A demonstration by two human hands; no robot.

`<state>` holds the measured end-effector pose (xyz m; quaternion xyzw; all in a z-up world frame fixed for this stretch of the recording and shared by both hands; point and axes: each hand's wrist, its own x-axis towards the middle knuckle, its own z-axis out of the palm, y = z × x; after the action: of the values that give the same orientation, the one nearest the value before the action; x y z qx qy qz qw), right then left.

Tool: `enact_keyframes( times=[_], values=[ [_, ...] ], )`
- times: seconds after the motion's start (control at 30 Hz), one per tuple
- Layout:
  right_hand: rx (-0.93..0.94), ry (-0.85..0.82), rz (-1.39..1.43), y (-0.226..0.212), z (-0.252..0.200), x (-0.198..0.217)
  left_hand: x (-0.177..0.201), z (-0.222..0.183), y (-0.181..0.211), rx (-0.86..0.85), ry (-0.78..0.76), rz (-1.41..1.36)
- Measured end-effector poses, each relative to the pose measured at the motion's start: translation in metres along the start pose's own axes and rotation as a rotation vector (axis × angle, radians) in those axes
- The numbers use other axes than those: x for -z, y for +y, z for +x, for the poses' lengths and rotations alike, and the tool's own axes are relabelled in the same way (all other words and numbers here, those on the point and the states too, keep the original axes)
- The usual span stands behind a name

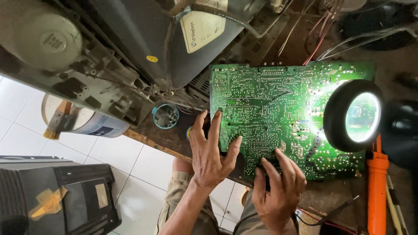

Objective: Repairing a circuit board by probing with a multimeter and soldering components under a magnifying lamp.

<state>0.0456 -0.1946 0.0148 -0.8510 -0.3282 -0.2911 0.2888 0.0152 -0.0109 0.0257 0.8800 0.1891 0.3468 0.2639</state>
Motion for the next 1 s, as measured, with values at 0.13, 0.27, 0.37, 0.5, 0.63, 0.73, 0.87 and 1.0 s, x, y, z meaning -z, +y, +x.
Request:
enact_keyframes(
  times=[0.13,0.27,0.37,0.5,0.63,0.73,0.87,1.0],
  values=[
    [0.023,0.005,0.012,0.0007,0.0006,0.0008,-0.0003,-0.0007,0.0007,-0.014,-0.069,0.068],
    [0.007,-0.010,0.012,0.0013,-0.0024,-0.0010,0.0027,0.0032,0.0037,-0.006,-0.124,0.087],
    [0.017,-0.004,0.014,-0.0002,-0.0007,0.0008,0.0020,0.0032,0.0038,-0.011,-0.121,0.093],
    [0.031,0.014,0.026,-0.0013,-0.0002,0.0005,-0.0007,0.0017,0.0007,-0.043,-0.077,0.091],
    [0.030,0.021,0.023,-0.0012,-0.0018,-0.0025,-0.0018,0.0019,-0.0006,-0.047,-0.068,0.090],
    [0.044,0.031,0.021,-0.0018,-0.0038,-0.0029,-0.0013,0.0001,-0.0013,-0.070,-0.053,0.091],
    [0.050,0.035,0.015,-0.0030,-0.0028,-0.0018,0.0010,0.0010,0.0003,-0.067,-0.059,0.084],
    [0.071,0.042,0.014,-0.0018,-0.0039,-0.0034,0.0008,0.0002,0.0000,-0.094,-0.019,0.079]
  ],
)
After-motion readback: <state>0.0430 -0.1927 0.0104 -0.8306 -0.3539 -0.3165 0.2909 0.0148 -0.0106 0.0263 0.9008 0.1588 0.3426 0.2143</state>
